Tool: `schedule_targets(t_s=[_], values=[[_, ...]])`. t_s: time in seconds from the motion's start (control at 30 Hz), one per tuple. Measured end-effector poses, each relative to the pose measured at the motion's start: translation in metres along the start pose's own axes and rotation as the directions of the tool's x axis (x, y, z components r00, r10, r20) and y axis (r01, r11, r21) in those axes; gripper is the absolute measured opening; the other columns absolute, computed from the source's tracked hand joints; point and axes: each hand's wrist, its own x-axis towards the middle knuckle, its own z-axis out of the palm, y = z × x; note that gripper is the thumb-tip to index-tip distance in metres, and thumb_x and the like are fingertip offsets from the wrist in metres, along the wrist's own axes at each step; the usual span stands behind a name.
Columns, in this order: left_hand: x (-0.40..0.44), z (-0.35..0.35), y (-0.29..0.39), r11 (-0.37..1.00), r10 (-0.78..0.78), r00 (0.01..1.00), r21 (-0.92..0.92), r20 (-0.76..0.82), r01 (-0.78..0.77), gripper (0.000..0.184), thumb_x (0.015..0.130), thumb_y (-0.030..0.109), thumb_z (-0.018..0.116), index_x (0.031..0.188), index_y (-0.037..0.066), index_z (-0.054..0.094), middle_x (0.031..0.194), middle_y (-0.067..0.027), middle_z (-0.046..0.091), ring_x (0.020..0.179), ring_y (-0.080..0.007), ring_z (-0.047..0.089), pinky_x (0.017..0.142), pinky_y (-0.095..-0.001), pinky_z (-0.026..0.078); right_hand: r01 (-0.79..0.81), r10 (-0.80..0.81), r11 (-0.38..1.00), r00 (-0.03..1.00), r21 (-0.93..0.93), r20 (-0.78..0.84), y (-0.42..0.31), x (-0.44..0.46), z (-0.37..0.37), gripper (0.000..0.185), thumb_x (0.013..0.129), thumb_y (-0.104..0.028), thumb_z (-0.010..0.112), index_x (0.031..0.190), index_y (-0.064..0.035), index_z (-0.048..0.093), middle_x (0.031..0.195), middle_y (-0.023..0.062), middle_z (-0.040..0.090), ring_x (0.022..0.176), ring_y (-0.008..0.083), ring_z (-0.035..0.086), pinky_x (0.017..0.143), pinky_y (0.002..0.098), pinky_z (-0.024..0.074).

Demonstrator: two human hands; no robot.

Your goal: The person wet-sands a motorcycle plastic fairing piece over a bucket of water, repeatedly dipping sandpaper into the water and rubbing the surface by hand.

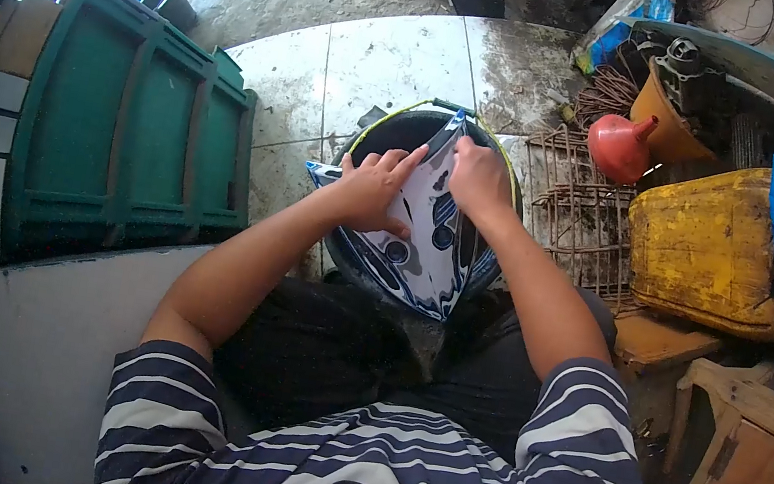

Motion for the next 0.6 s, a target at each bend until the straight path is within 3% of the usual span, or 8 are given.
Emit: schedule_targets(t_s=[0.07,0.2,0.33,0.5,0.6], values=[[0.000,0.001,0.000,1.000,-0.003,1.000,-0.009,-0.006,0.003,0.140,0.068,0.054,0.095,0.172,0.027,0.004,0.166,-0.0165,0.035,0.147,-0.0455,0.041,0.111,-0.0849,0.026,0.021,-0.019,0.999,0.998,-0.030,0.067,-0.007,-0.003,-0.004,0.015,0.100,-0.017,0.061,0.103,-0.0037,0.068,0.091,0.0266,0.073,0.089,0.0479,0.070,0.079,0.0569,0.0550],[-0.002,0.001,0.001,1.000,0.005,1.000,-0.030,-0.011,-0.006,0.139,0.068,0.052,0.096,0.172,0.026,0.006,0.165,-0.0163,0.036,0.147,-0.0456,0.041,0.111,-0.0848,0.026,-0.021,0.021,1.000,1.000,0.017,-0.011,0.008,0.006,0.001,0.018,0.100,-0.019,0.061,0.107,-0.0043,0.069,0.092,0.0270,0.074,0.092,0.0479,0.072,0.082,0.0583,0.0562],[-0.002,-0.006,0.004,1.000,-0.011,1.000,-0.021,0.013,0.011,0.139,0.069,0.051,0.096,0.172,0.026,0.006,0.166,-0.0160,0.036,0.147,-0.0452,0.041,0.112,-0.0848,0.025,-0.015,0.018,0.999,0.996,-0.038,0.089,-0.013,-0.004,-0.010,0.018,0.101,-0.020,0.061,0.108,-0.0045,0.069,0.095,0.0265,0.074,0.094,0.0478,0.072,0.082,0.0568,0.0567],[-0.002,-0.002,0.002,1.000,-0.003,1.000,-0.029,0.002,0.003,0.140,0.068,0.051,0.096,0.172,0.027,0.006,0.165,-0.0157,0.036,0.147,-0.0447,0.041,0.113,-0.0850,0.025,-0.052,0.052,0.998,0.998,0.020,0.020,0.004,0.002,-0.002,0.019,0.101,-0.020,0.061,0.108,-0.0046,0.069,0.095,0.0272,0.074,0.093,0.0482,0.072,0.083,0.0576,0.0562],[-0.002,-0.006,0.005,1.000,-0.017,0.999,-0.011,0.028,0.017,0.140,0.068,0.051,0.096,0.172,0.027,0.005,0.166,-0.0156,0.036,0.148,-0.0446,0.041,0.113,-0.0851,0.025,-0.020,0.019,1.000,0.997,0.006,0.080,-0.010,-0.005,-0.007,0.018,0.101,-0.019,0.061,0.107,-0.0046,0.068,0.094,0.0274,0.073,0.091,0.0485,0.071,0.082,0.0577,0.0562]])
